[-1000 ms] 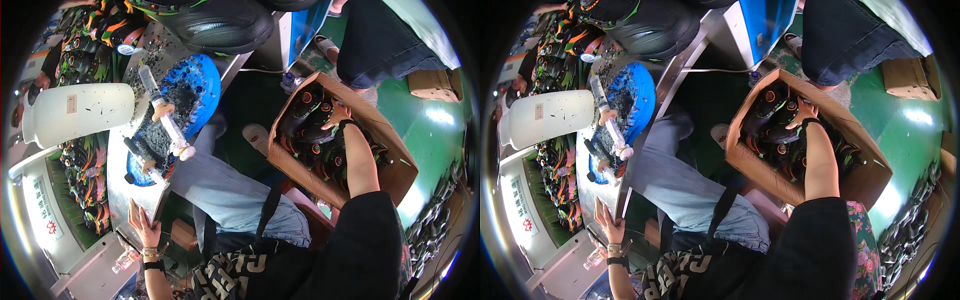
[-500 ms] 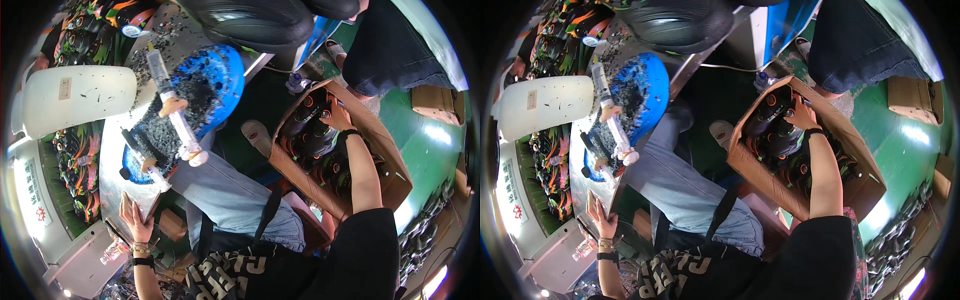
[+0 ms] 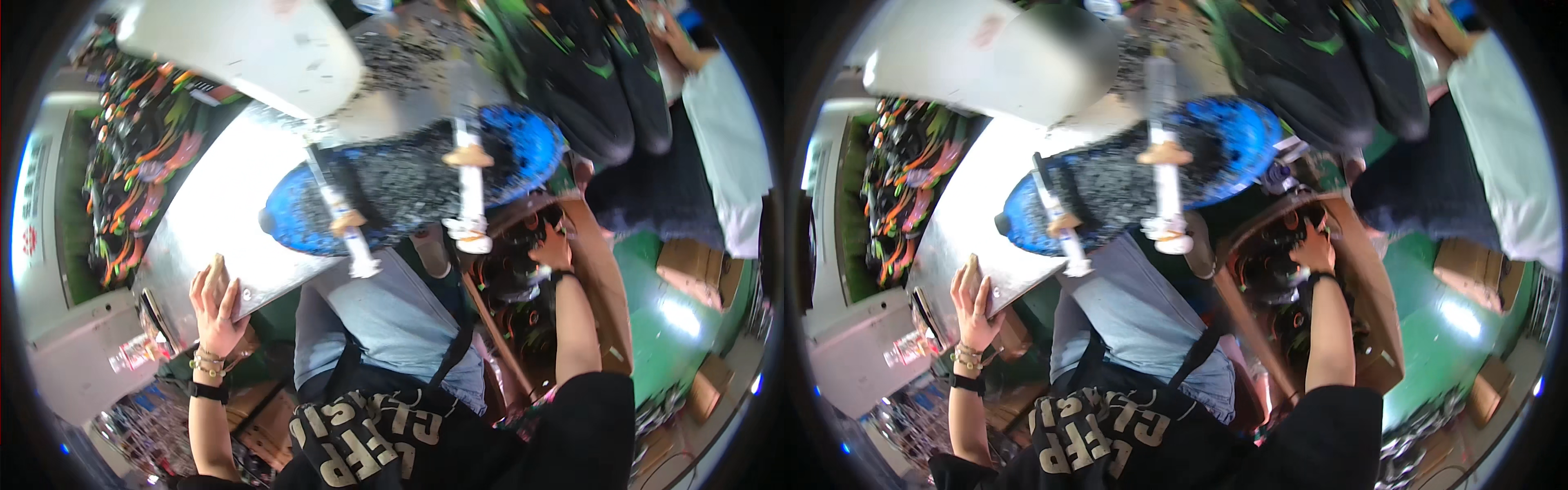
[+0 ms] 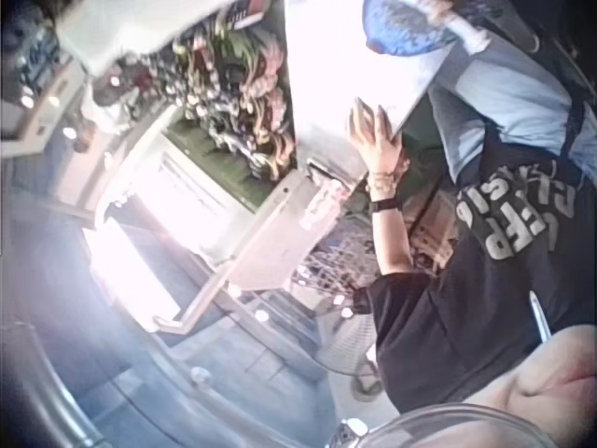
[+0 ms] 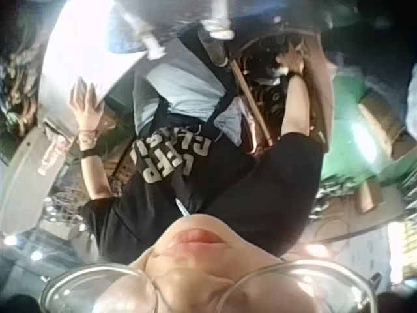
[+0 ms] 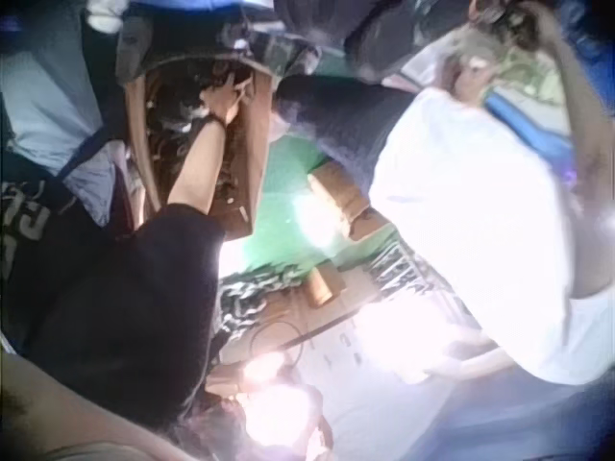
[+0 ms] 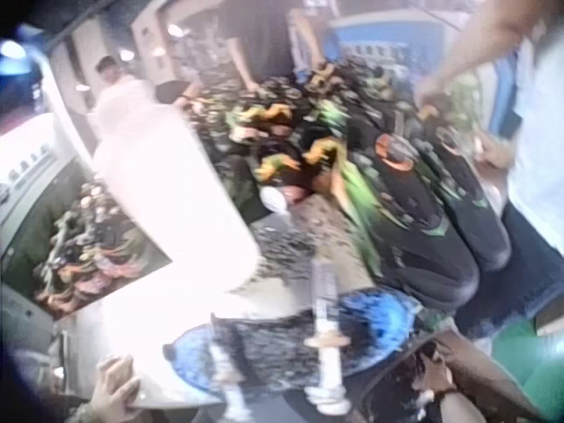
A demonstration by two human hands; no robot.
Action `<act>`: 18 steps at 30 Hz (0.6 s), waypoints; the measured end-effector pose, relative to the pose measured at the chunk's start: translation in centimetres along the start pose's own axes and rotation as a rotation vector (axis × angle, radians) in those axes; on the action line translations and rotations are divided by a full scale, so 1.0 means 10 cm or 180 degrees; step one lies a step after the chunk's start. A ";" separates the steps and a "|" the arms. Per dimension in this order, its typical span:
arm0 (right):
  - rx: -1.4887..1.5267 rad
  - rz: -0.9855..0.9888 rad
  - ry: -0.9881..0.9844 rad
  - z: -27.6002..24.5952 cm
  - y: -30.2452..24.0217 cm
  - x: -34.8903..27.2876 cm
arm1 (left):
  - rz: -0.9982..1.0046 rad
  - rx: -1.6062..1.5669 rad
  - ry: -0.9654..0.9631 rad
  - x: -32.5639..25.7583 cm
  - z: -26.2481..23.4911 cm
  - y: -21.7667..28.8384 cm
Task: Using a syringe to apply liquid adhesive or treatment to the edge of shoe soles in a factory setting.
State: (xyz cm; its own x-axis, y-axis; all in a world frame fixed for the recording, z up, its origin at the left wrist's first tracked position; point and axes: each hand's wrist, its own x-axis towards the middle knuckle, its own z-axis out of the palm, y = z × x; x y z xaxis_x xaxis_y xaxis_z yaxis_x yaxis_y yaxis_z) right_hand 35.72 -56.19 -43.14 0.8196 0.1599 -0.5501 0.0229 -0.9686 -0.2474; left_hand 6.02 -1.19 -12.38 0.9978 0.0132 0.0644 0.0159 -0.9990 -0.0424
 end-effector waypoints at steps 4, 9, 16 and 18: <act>-0.0328 -0.0097 0.0449 -0.18 -0.16 -0.81 | 0.0087 0.0111 0.0021 -0.01 -0.10 0.01; -0.0084 -0.0186 0.0952 -1.13 -0.43 -1.92 | -0.0076 -0.0088 0.0269 -0.02 -0.09 0.09; 0.0259 -0.0727 0.1648 -2.54 -1.02 -3.59 | 0.0005 -0.0055 0.0713 -0.02 -0.05 0.11; 0.0153 -0.0375 0.1282 -2.80 -1.45 -3.98 | -0.0149 0.0011 0.0633 -0.16 -0.02 0.08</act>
State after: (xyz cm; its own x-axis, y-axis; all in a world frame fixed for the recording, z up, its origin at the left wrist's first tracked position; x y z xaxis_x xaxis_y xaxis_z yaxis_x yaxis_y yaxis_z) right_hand 18.80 -53.80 4.72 0.9715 0.1726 -0.1623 0.1109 -0.9367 -0.3322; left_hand 4.42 -2.02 -12.31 0.9637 0.0505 0.2621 0.0626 -0.9973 -0.0381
